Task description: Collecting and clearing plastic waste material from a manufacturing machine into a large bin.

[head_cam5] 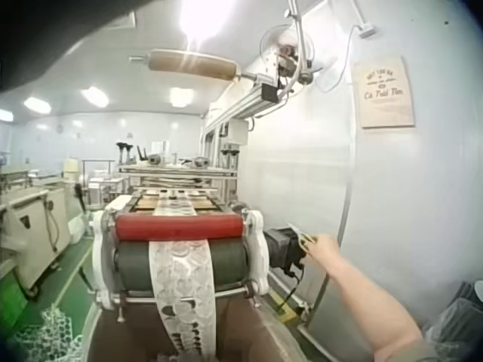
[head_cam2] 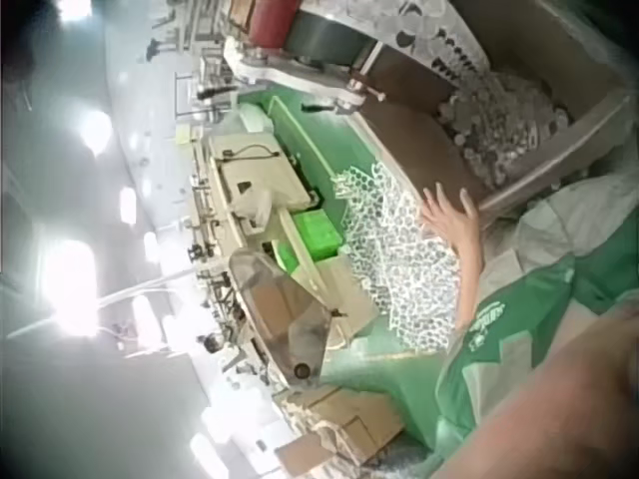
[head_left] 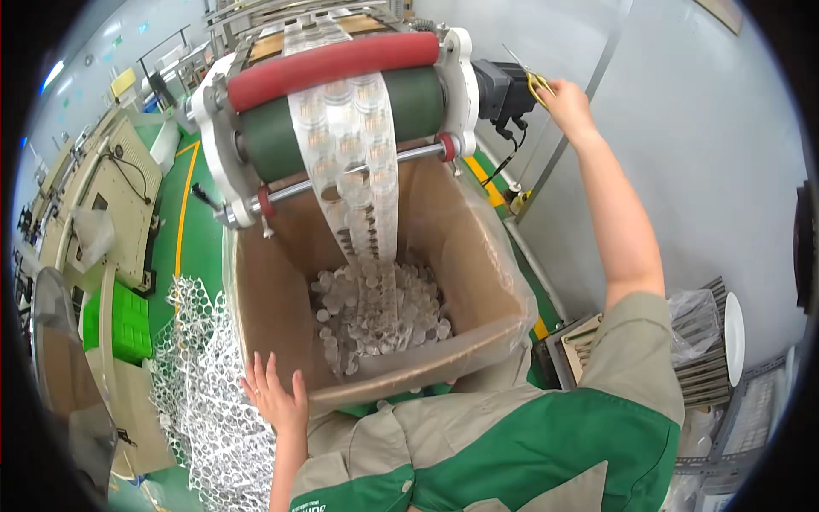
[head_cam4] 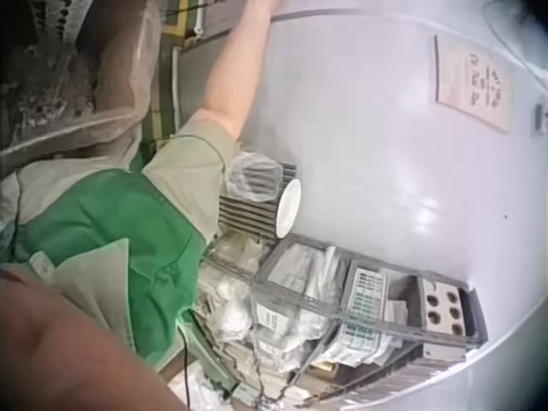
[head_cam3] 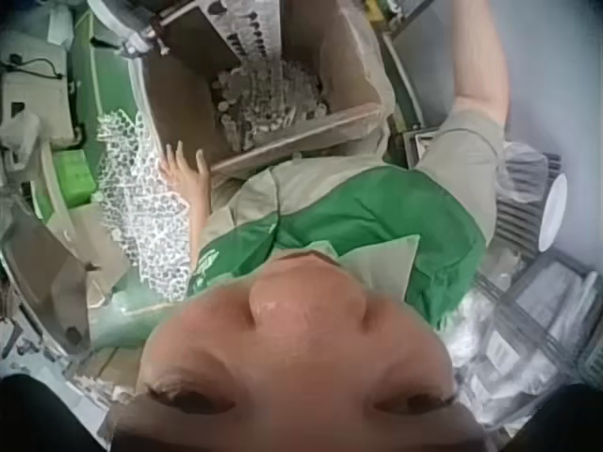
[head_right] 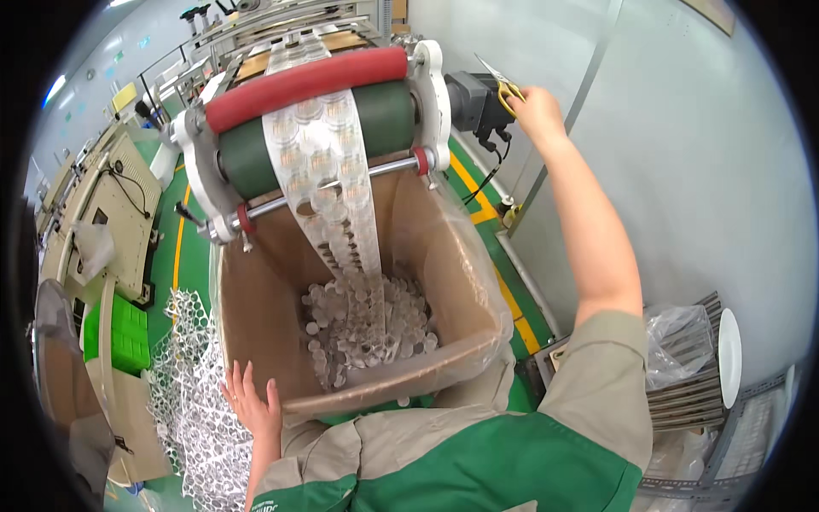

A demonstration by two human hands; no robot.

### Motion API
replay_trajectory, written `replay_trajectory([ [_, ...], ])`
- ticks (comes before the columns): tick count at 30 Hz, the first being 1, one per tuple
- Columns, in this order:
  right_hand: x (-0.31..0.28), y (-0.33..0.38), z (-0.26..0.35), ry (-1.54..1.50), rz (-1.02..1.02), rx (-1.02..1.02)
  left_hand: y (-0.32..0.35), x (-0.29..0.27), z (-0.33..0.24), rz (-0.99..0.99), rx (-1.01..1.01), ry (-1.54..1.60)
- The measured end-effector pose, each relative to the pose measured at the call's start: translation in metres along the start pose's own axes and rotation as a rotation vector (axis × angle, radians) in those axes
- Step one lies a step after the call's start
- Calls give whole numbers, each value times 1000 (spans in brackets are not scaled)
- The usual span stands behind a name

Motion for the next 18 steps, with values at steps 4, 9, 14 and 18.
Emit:
replay_trajectory([
  [4,51,-93,6,17,-37,93,-4,-2,0,25,16,32],
  [9,105,-144,5,118,51,153,-11,-1,-6,13,-10,33],
  [14,141,-155,10,241,113,155,-9,-10,-8,39,-62,46],
  [18,140,-185,-16,672,103,-84,-22,-15,-2,-36,-27,79],
])
Point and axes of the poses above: each hand's wrist, its own y-axis away from the middle knuckle, its own x-axis out of the palm, z = x × y, the point moved 2 cm from there along -y, towards the middle knuckle, and after that the axes turned 14 degrees about x, right-handed, at the moved point
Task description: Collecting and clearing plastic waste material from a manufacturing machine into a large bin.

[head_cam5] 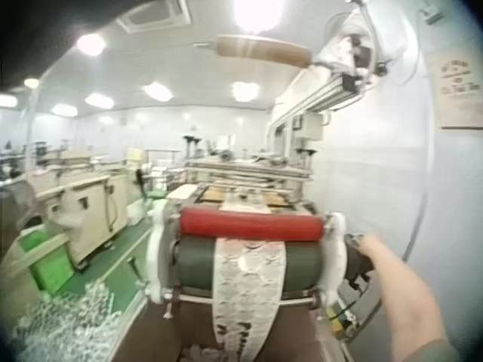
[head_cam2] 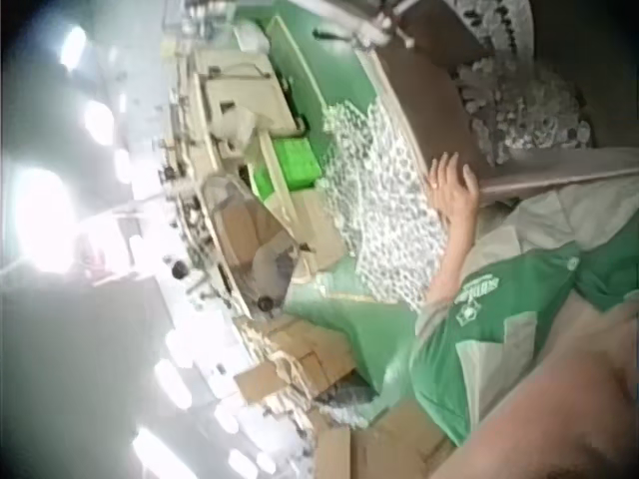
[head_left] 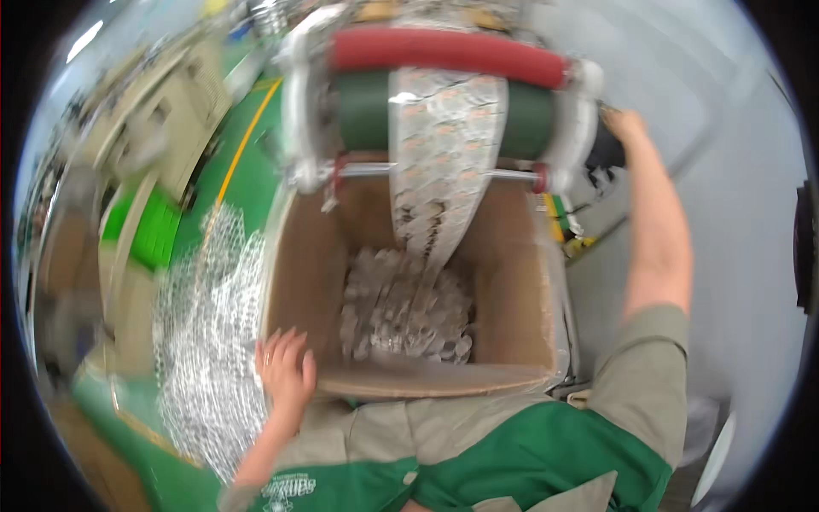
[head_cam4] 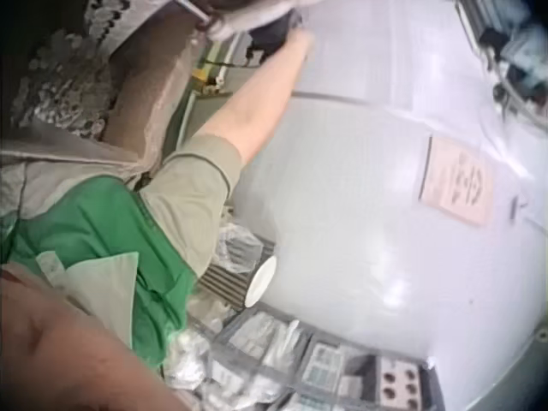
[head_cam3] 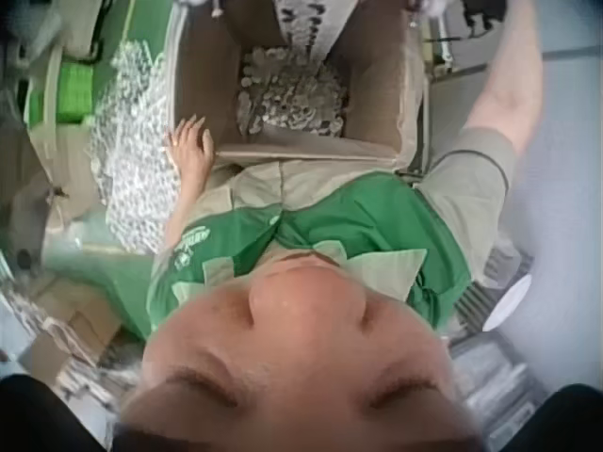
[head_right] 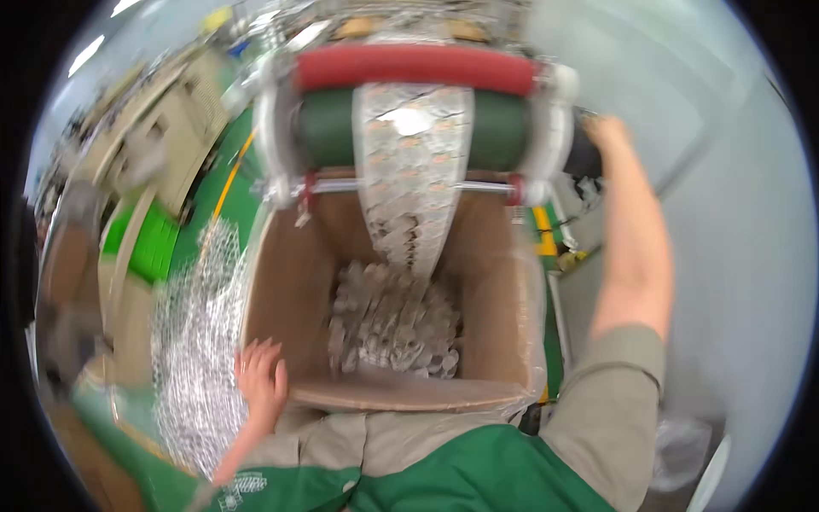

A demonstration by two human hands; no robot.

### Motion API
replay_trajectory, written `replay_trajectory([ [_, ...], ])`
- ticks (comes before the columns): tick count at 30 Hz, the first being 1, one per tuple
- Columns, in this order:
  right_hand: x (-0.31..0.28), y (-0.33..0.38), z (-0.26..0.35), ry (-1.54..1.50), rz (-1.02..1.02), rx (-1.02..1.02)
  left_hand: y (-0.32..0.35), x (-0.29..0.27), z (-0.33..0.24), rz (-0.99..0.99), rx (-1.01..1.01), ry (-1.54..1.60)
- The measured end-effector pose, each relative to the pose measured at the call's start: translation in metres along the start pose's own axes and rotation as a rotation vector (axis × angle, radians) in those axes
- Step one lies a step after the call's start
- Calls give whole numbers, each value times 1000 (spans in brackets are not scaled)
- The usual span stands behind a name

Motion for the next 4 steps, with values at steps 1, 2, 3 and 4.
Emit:
replay_trajectory([
  [1,-5,13,19,-83,18,5,5,-3,2,3,-32,-33],
  [2,-4,-6,-21,-45,-47,-67,-2,0,6,-23,-14,16],
  [3,-3,-6,-4,-164,25,-89,1,-8,6,-46,-37,-10],
  [4,-1,-1,68,-165,43,-193,1,-3,13,-27,-36,38],
])
Point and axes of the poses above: each hand's wrist, its own y-axis away from the middle knuckle, its own x-axis out of the palm, z = x × y, the point moved 2 cm from there along -y, towards the middle knuckle, and after that the axes turned 14 degrees about x, right-handed, at the moved point
